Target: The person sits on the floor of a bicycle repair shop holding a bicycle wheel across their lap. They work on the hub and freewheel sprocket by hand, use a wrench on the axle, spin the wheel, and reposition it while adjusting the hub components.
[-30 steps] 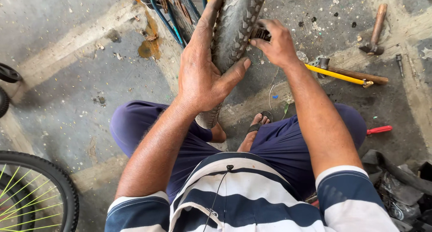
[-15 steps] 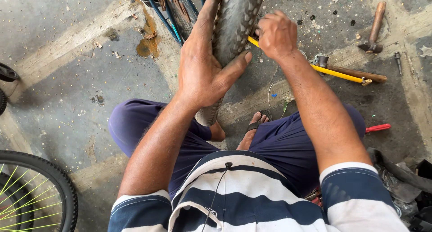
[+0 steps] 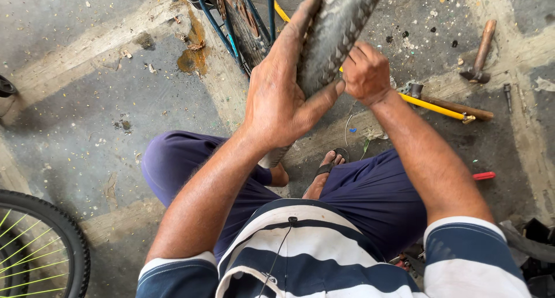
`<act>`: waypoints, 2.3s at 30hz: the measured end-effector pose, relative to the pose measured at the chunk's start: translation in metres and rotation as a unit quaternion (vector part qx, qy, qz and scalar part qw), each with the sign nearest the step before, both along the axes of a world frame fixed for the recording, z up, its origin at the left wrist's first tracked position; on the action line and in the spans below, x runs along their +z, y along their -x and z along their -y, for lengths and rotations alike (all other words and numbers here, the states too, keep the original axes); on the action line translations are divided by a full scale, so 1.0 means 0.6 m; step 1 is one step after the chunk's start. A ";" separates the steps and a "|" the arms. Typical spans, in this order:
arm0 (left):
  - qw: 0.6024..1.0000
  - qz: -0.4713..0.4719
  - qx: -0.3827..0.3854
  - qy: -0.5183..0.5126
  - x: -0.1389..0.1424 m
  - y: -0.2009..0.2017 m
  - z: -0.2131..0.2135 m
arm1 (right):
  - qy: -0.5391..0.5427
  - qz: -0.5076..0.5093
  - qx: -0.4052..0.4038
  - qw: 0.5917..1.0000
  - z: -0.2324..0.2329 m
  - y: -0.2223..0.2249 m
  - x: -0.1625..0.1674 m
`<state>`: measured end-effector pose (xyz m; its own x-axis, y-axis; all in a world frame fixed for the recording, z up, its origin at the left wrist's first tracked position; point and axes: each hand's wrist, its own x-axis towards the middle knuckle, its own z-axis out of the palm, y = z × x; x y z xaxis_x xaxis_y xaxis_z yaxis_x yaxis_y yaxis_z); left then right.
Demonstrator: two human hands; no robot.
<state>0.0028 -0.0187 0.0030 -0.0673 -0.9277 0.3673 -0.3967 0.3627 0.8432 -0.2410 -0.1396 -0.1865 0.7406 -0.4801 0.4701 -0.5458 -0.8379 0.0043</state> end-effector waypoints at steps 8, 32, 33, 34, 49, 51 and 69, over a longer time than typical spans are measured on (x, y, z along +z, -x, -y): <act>1.000 0.028 0.001 0.007 -0.007 -0.027 0.030 | -0.192 0.098 -0.093 0.972 0.018 -0.017 -0.012; 0.999 0.035 0.030 0.025 -0.007 -0.033 0.041 | -0.282 0.180 -0.313 0.889 0.104 -0.079 -0.044; 0.999 0.029 0.029 0.023 -0.009 -0.032 0.041 | -0.293 0.187 -0.315 0.883 0.109 -0.081 -0.040; 0.999 0.029 0.032 0.023 -0.011 -0.031 0.040 | -0.305 0.195 -0.319 0.876 0.114 -0.084 -0.038; 0.998 0.011 0.058 0.016 0.002 -0.003 0.033 | -0.265 0.100 -0.393 0.875 0.133 -0.089 -0.047; 0.998 0.010 0.062 -0.014 -0.001 -0.003 0.029 | -0.274 0.101 -0.356 0.888 0.141 -0.099 -0.040; 0.995 -0.015 0.089 -0.046 -0.016 0.022 -0.011 | -0.181 0.142 -0.416 0.880 0.126 -0.129 -0.041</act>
